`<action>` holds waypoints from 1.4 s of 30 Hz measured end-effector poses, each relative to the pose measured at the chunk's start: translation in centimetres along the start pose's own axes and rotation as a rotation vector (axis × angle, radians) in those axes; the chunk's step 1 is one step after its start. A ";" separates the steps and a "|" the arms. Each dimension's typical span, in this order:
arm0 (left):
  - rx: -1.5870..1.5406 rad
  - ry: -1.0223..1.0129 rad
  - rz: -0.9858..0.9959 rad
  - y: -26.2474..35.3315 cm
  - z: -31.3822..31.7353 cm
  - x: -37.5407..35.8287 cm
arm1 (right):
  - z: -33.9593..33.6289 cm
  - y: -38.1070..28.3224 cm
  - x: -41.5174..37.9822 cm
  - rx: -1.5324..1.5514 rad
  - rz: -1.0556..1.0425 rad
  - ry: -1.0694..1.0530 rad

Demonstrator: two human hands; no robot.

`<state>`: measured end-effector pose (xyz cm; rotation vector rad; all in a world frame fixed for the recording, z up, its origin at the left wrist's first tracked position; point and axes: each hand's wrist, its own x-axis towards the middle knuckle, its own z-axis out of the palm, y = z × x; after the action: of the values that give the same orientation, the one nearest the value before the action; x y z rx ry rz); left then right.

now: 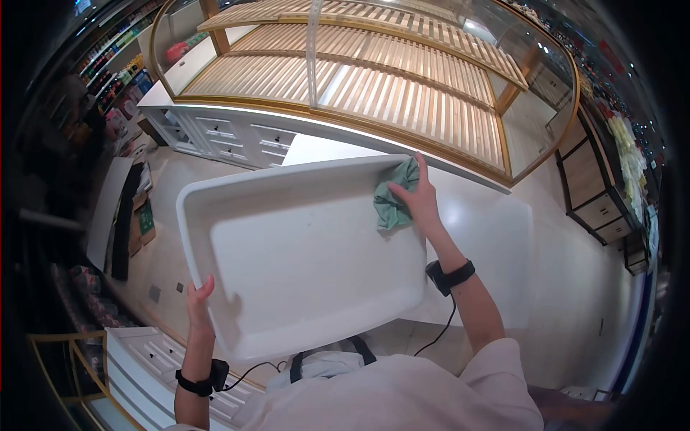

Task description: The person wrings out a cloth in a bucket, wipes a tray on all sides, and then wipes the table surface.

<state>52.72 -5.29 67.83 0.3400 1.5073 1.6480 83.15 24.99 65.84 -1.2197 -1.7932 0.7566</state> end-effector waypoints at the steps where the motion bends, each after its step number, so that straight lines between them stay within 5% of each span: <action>1: -0.016 0.001 0.001 0.0 0.0 -0.3 | -0.3 0.6 0.6 0.130 0.129 -0.122; 3: 0.020 0.060 0.045 -0.1 0.0 -0.6 | -1.1 1.8 1.6 0.389 0.388 -0.354; 14: 0.080 0.188 0.204 1.3 1.6 -1.6 | 0.7 3.9 -3.6 0.454 0.463 -0.263; 26: 0.036 0.278 0.133 2.9 1.4 -0.9 | 1.0 6.7 -11.2 0.566 0.708 -0.469; 42: -0.131 0.180 0.166 -0.4 2.9 -0.5 | 7.8 6.2 -12.2 1.327 1.107 0.252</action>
<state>55.22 -3.67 68.31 0.2567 1.5260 1.9423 81.43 15.51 53.33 -1.1032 -0.0047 1.8393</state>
